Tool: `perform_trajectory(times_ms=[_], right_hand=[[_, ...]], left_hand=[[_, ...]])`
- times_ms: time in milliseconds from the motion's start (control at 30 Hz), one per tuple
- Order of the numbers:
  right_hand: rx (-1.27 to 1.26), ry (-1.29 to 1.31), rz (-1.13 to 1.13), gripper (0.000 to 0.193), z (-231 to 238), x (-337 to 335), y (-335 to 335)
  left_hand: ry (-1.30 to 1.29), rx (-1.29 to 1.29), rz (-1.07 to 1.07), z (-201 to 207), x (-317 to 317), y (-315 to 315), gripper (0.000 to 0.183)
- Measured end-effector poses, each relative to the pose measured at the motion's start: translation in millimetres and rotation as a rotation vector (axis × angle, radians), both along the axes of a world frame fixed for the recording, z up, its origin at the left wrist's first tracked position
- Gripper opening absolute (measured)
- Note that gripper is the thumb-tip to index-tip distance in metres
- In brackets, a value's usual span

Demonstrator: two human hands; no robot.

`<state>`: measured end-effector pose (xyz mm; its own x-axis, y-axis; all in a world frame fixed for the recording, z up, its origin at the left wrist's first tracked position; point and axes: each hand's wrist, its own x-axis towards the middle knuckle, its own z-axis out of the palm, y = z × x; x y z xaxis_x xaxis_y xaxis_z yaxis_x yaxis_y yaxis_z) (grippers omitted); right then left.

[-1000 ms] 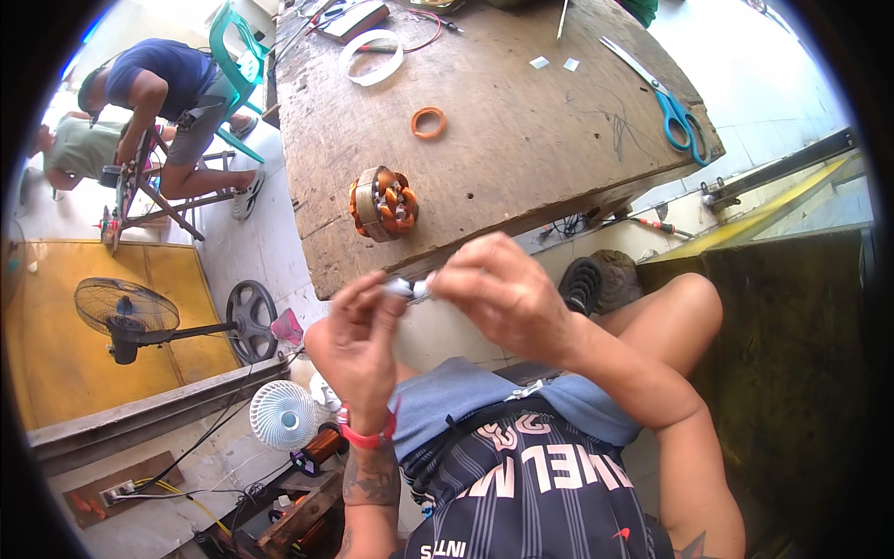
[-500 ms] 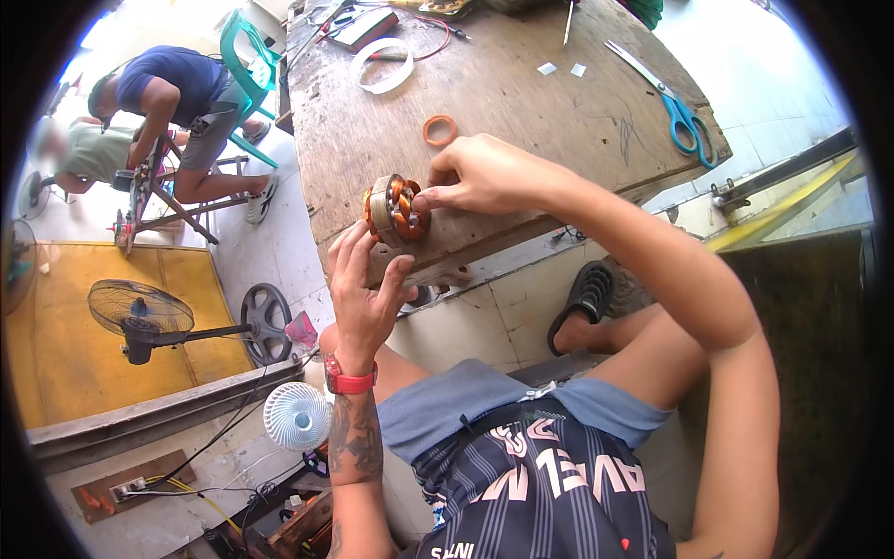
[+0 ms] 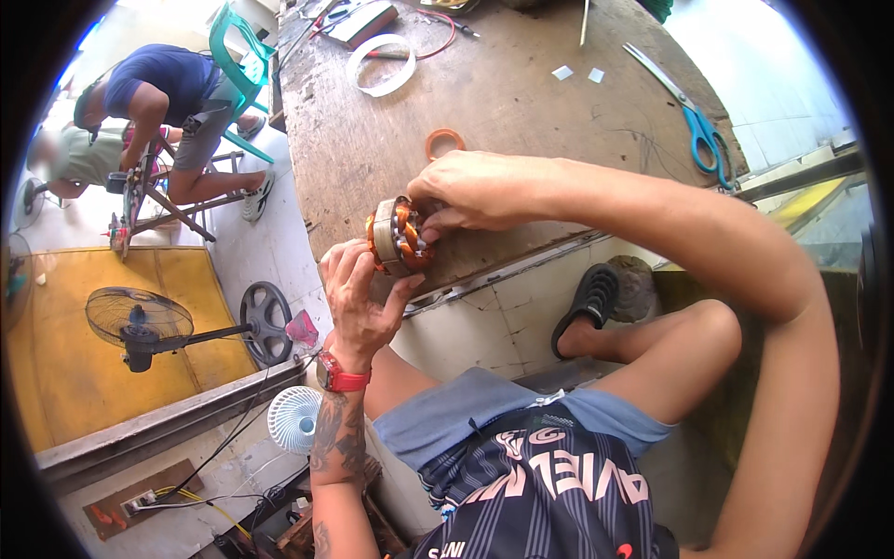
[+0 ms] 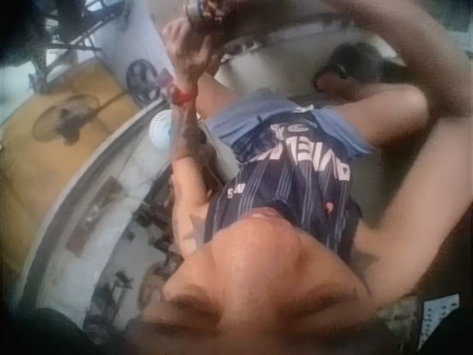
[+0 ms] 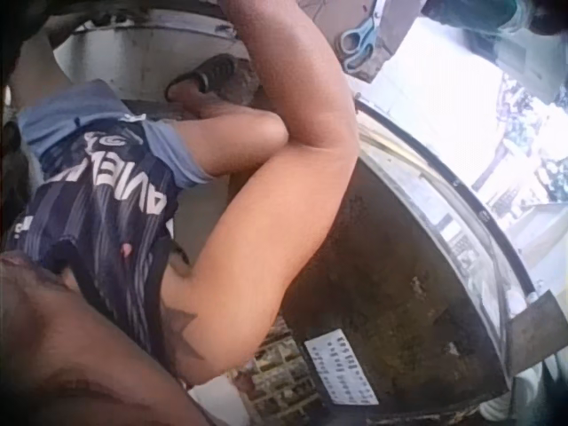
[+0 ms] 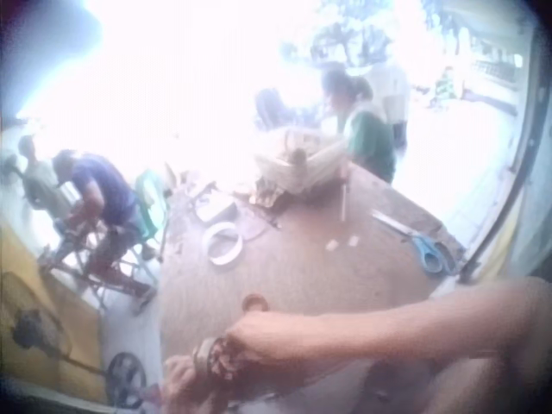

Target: The person cuts a copper coil with scissors, then places the coil onto a cylindrical stator core. They insert small white insulating pieces between the coils and continue adding more coils and insulators in sequence.

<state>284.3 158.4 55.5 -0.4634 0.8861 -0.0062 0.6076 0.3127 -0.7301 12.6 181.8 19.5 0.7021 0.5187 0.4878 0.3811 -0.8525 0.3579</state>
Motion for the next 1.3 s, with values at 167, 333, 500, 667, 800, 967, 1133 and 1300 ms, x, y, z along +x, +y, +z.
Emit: perform_trajectory(times_ms=[167, 333, 500, 667, 800, 967, 1133, 1300], right_hand=[[0.307, 0.135, -0.354, 0.028, -20.4, -5.1, -48.4], [0.432, 0.264, -0.517, 0.019, -31.9, -31.1, -74.2], [0.483, 0.127, -0.551, 0.016, -29.7, -50.5, -68.3], [0.597, -0.051, -0.503, 0.016, -30.4, -56.0, -62.9], [0.699, -0.097, -0.455, 0.018, -36.0, -53.8, -64.2], [0.696, 0.082, -0.492, 0.016, -41.9, -58.2, -58.8], [0.533, 0.183, -0.670, 0.017, -37.8, -20.3, -65.9], [0.664, -0.302, -0.761, 0.015, -28.6, 2.5, -82.7]], left_hand=[[-0.096, -0.137, 0.127, -4.4, 1.7, -20.5, 0.045], [-0.109, -0.291, 0.086, -0.2, -1.7, -16.6, 0.051], [-0.083, -0.407, 0.093, 2.5, -6.6, -11.5, 0.050], [-0.039, -0.337, 0.092, -2.4, -8.2, -10.5, 0.051], [-0.017, -0.388, 0.062, 1.7, -10.7, -2.3, 0.053], [0.044, -0.324, 0.015, 9.0, -6.8, 5.0, 0.055], [-0.079, -0.325, 0.009, 7.7, 0.2, -6.0, 0.055], [0.002, -0.276, 0.022, 9.0, 4.5, 0.7, 0.054]])
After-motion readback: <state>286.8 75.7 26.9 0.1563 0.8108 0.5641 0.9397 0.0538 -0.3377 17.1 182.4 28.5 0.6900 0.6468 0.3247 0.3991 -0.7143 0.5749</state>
